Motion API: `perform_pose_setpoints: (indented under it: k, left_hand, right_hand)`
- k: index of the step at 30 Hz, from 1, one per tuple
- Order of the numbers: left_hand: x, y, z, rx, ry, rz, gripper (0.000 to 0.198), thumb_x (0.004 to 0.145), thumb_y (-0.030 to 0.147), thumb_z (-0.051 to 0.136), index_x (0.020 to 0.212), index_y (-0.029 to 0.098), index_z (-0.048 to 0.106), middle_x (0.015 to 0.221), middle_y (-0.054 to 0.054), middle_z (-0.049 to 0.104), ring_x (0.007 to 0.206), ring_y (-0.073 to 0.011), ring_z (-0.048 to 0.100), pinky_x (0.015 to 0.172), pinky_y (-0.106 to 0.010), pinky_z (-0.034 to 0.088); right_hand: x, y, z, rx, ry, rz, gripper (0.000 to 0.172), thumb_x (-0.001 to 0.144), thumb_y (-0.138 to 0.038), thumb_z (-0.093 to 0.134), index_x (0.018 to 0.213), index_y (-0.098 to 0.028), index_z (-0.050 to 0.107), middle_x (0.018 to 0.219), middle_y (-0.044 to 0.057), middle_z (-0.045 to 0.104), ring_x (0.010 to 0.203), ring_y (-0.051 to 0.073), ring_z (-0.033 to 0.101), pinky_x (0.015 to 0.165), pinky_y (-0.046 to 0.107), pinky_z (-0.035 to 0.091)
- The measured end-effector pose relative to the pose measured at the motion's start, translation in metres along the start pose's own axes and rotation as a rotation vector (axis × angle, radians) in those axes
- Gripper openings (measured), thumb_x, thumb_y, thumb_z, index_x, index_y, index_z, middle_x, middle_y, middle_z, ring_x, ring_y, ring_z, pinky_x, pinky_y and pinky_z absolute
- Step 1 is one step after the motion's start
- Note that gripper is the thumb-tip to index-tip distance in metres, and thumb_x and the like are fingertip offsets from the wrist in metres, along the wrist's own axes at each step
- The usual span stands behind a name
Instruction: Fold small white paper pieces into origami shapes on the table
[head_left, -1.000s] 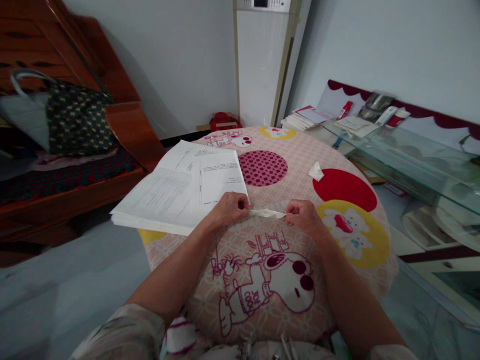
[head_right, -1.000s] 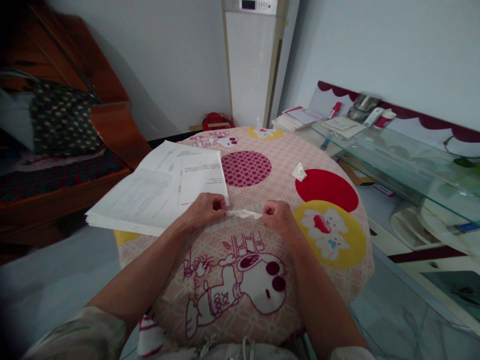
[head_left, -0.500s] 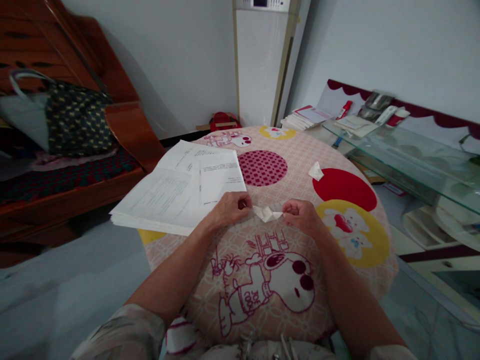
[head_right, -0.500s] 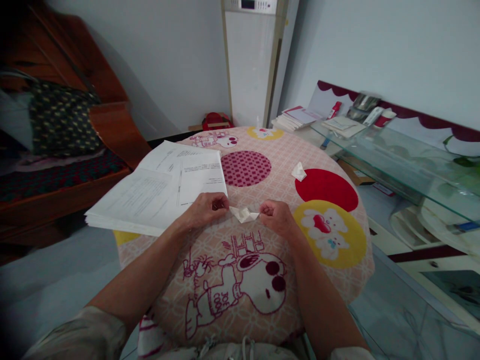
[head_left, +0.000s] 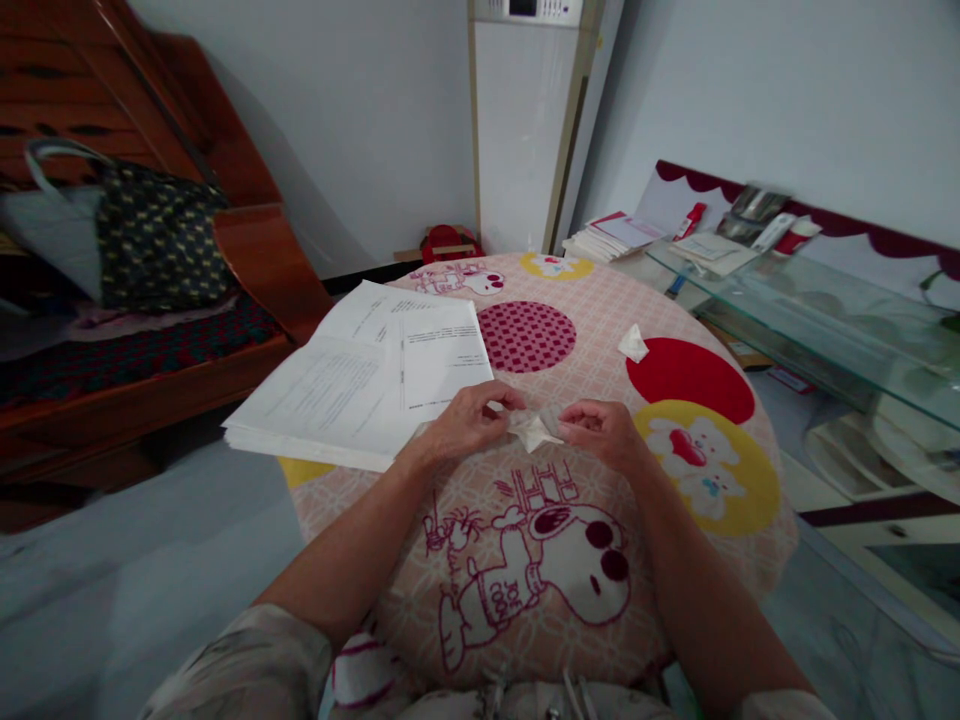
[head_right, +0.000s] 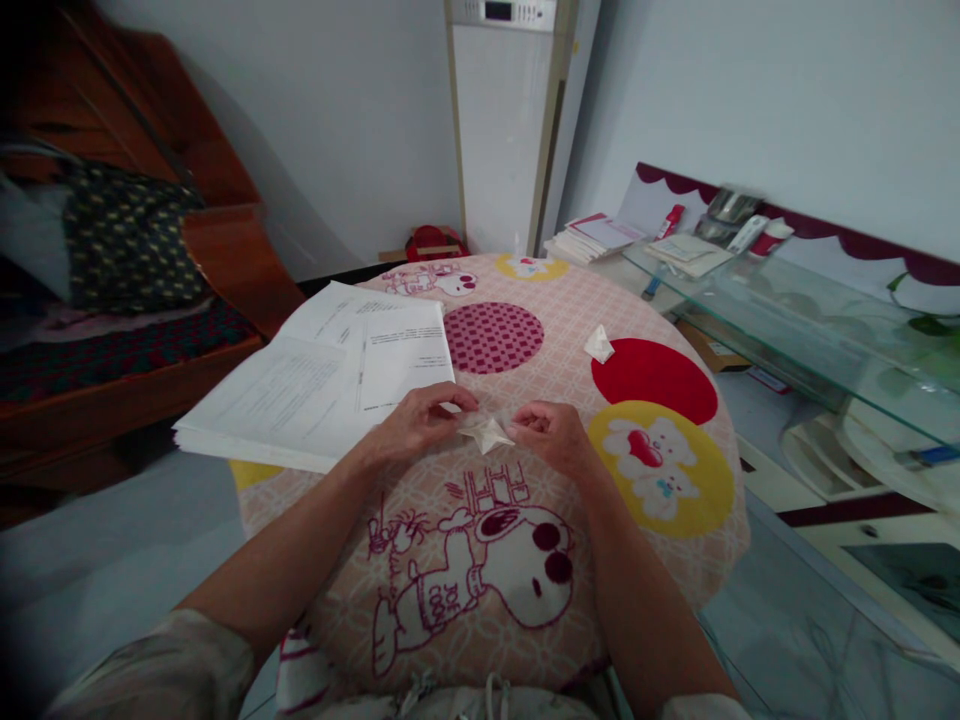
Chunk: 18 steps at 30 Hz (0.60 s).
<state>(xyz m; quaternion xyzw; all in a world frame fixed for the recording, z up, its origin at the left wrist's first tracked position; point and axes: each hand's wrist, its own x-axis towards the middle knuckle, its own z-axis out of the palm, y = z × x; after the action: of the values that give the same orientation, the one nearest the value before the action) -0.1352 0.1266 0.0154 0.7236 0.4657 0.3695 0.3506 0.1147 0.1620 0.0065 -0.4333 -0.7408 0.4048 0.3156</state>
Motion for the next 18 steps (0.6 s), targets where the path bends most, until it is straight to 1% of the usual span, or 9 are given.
perform_pose_setpoints:
  k: [1,3,5,7,9,12,15,18]
  left_hand:
    - [0.000,0.002,0.002,-0.010,-0.009,0.028,0.024,0.079,0.013,0.059,0.100,0.016,0.070,0.109,-0.008,0.069,0.097,-0.0175,0.065,0.082,-0.029,0.054]
    - [0.000,0.005,0.008,0.030,-0.012,0.084,0.016,0.083,0.019,0.062,0.096,0.018,0.071,0.114,-0.009,0.068,0.102,-0.0185,0.064,0.085,-0.030,0.053]
    - [0.001,0.006,0.016,0.144,0.012,0.107,0.011,0.083,0.021,0.064,0.090,0.019,0.073,0.114,-0.008,0.068,0.104,-0.0192,0.064,0.090,-0.032,0.051]
    - [0.002,0.006,0.023,0.266,0.024,0.090,0.010,0.083,0.020,0.066,0.089,0.020,0.074,0.114,-0.007,0.069,0.105,-0.0200,0.064,0.094,-0.034,0.049]
    - [0.003,0.006,0.029,0.356,0.026,0.064,0.013,0.083,0.019,0.065,0.092,0.021,0.074,0.113,-0.006,0.069,0.105,-0.0204,0.064,0.094,-0.033,0.049]
    - [0.004,0.005,0.035,0.427,0.031,0.033,0.017,0.080,0.015,0.062,0.093,0.019,0.073,0.105,-0.006,0.069,0.098,-0.0200,0.065,0.088,-0.030,0.050]
    - [0.005,0.004,0.039,0.475,0.042,-0.001,0.020,0.076,0.012,0.059,0.091,0.018,0.071,0.097,-0.006,0.069,0.090,-0.0196,0.065,0.080,-0.029,0.050]
    - [0.005,0.005,0.042,0.535,0.069,-0.037,0.020,0.073,0.010,0.058,0.087,0.015,0.070,0.090,-0.007,0.068,0.084,-0.0197,0.064,0.075,-0.029,0.049]
  right_hand:
    - [0.000,-0.001,0.001,-0.018,0.014,-0.028,0.018,0.074,-0.034,0.071,0.079,-0.016,0.072,0.064,0.001,0.066,0.056,0.013,0.057,0.052,0.024,0.043]
    - [-0.001,-0.003,0.006,-0.062,0.043,-0.127,0.016,0.076,-0.033,0.071,0.079,-0.017,0.072,0.072,0.002,0.068,0.061,0.014,0.059,0.057,0.025,0.046]
    - [-0.002,-0.005,0.015,-0.133,0.062,-0.244,0.012,0.079,-0.029,0.068,0.081,-0.018,0.072,0.083,0.005,0.069,0.071,0.016,0.062,0.064,0.027,0.049]
    - [-0.003,-0.007,0.025,-0.243,0.074,-0.307,0.008,0.082,-0.025,0.065,0.083,-0.019,0.071,0.089,0.007,0.069,0.079,0.018,0.063,0.071,0.029,0.050]
    - [-0.004,-0.009,0.034,-0.367,0.105,-0.304,0.007,0.082,-0.020,0.064,0.084,-0.019,0.070,0.088,0.007,0.068,0.080,0.019,0.063,0.073,0.030,0.049]
    - [-0.004,-0.010,0.042,-0.501,0.132,-0.286,0.008,0.079,-0.015,0.064,0.083,-0.019,0.069,0.087,0.006,0.067,0.079,0.019,0.062,0.072,0.029,0.048]
    - [-0.004,-0.009,0.044,-0.546,0.131,-0.287,0.013,0.077,-0.011,0.061,0.083,-0.019,0.069,0.086,0.006,0.067,0.079,0.019,0.062,0.070,0.029,0.047]
    - [-0.003,-0.009,0.044,-0.556,0.139,-0.279,0.016,0.075,-0.009,0.059,0.081,-0.020,0.068,0.084,0.006,0.068,0.077,0.019,0.062,0.069,0.029,0.046]
